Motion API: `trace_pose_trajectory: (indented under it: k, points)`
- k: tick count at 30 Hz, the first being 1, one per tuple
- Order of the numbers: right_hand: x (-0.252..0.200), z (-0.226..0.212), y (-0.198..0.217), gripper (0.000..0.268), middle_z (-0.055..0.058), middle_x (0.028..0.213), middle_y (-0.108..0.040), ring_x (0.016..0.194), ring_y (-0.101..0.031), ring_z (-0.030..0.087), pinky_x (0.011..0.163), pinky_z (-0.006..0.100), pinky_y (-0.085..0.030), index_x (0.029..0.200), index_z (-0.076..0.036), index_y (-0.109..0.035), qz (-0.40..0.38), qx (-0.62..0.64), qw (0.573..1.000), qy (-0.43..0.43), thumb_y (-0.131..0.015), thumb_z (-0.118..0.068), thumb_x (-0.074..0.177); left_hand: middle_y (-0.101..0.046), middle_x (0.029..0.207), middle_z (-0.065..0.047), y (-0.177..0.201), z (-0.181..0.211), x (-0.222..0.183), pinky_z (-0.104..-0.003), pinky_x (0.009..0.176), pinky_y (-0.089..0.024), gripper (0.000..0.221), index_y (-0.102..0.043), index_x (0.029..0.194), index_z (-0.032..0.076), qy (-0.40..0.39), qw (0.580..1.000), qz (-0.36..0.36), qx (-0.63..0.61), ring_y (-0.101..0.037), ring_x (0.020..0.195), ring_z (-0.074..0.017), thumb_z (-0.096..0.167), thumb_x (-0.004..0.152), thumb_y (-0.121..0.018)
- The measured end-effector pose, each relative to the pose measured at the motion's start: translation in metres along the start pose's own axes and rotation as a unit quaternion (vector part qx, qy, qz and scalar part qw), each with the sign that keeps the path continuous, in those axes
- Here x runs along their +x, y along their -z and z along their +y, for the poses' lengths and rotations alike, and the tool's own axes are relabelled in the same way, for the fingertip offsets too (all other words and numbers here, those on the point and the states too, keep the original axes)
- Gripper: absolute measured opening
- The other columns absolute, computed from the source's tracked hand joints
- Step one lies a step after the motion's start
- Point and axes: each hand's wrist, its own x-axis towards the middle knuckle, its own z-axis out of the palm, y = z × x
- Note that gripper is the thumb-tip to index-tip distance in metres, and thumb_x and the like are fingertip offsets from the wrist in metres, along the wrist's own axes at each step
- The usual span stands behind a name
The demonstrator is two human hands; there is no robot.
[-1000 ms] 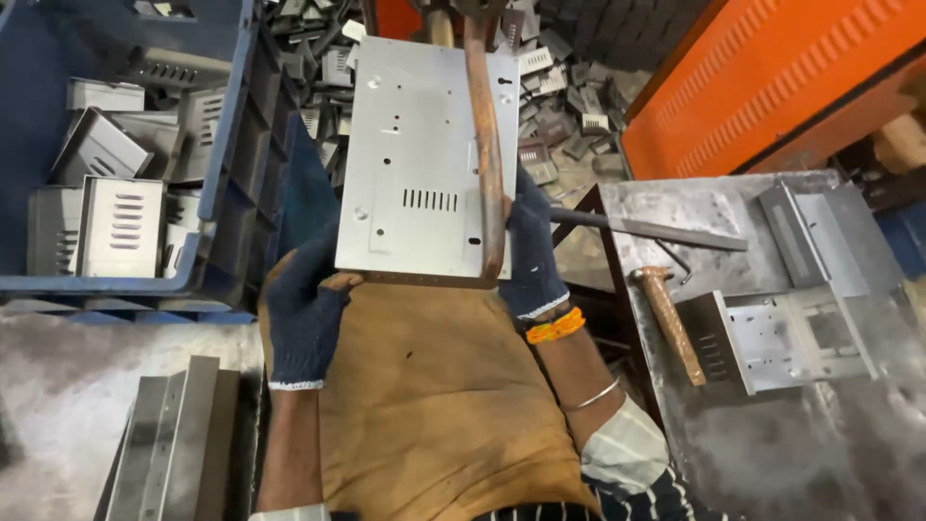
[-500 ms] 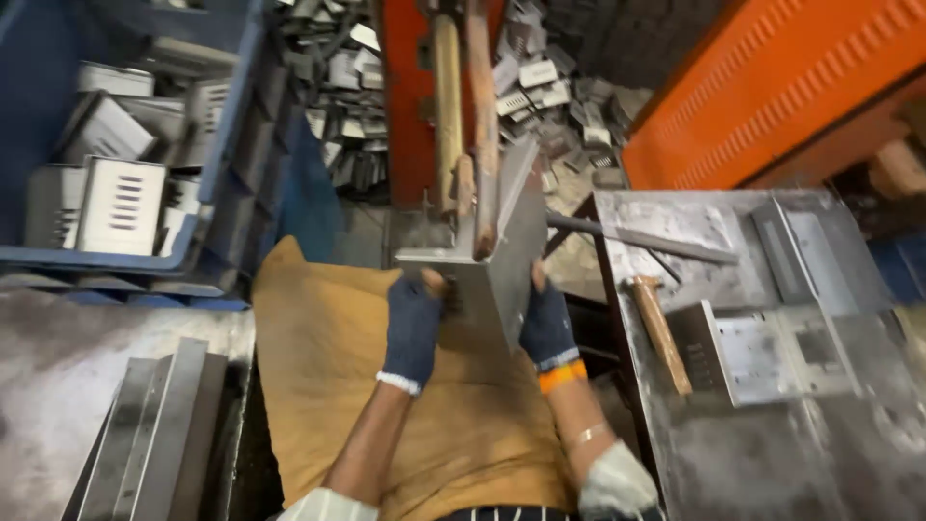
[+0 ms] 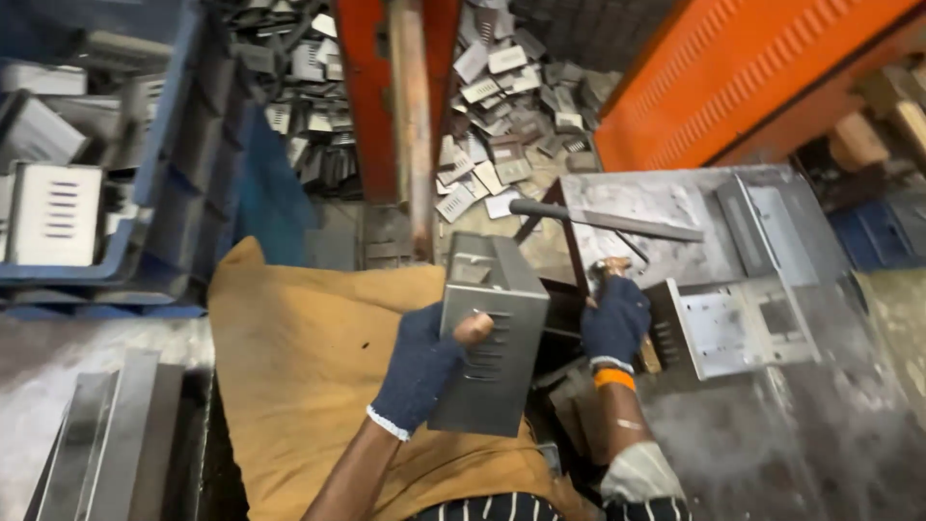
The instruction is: Joining metal casing components together using a spot welding machine and a hammer.
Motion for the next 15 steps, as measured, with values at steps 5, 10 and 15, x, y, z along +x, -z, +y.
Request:
trace_pose_trajectory:
  k: [5, 10, 15]
  points:
    - [0.015, 0.005, -0.003, 0.058, 0.018, 0.118, -0.062, 0.111, -0.057, 0.042, 0.09, 0.055, -0.047, 0.125, -0.006, -0.058, 0.036, -0.044, 0.998, -0.016, -0.077, -0.024, 0.074, -0.071, 0.08, -0.001, -0.004, 0.01, -0.003, -0.028, 0.062, -0.055, 0.034, -0.075, 0.095, -0.002, 0.025, 0.998, 0.044, 0.031, -0.063, 0.071, -0.0068, 0.032, 0.092, -0.07]
    - [0.026, 0.04, -0.035, 0.04, 0.019, 0.117, -0.063, 0.109, -0.061, 0.044, 0.088, 0.054, -0.05, 0.118, -0.008, -0.062, -0.012, -0.019, 0.998, -0.063, -0.075, -0.027, 0.085, -0.068, 0.08, -0.001, -0.003, 0.013, 0.0, -0.028, 0.062, -0.054, 0.04, -0.072, 0.093, -0.003, 0.019, 0.998, 0.044, 0.045, -0.06, 0.072, -0.0069, 0.036, 0.096, -0.068]
    - [0.021, -0.007, 0.056, 0.043, 0.021, 0.093, -0.072, 0.089, -0.07, 0.039, 0.077, 0.05, -0.053, 0.117, -0.008, -0.068, -0.177, 0.218, 0.959, -0.048, -0.074, -0.043, 0.091, -0.072, 0.08, -0.004, -0.012, 0.023, 0.009, -0.03, 0.063, -0.057, 0.042, -0.073, 0.098, -0.003, 0.057, 0.995, 0.07, 0.052, -0.065, 0.07, -0.0097, 0.038, 0.093, -0.065]
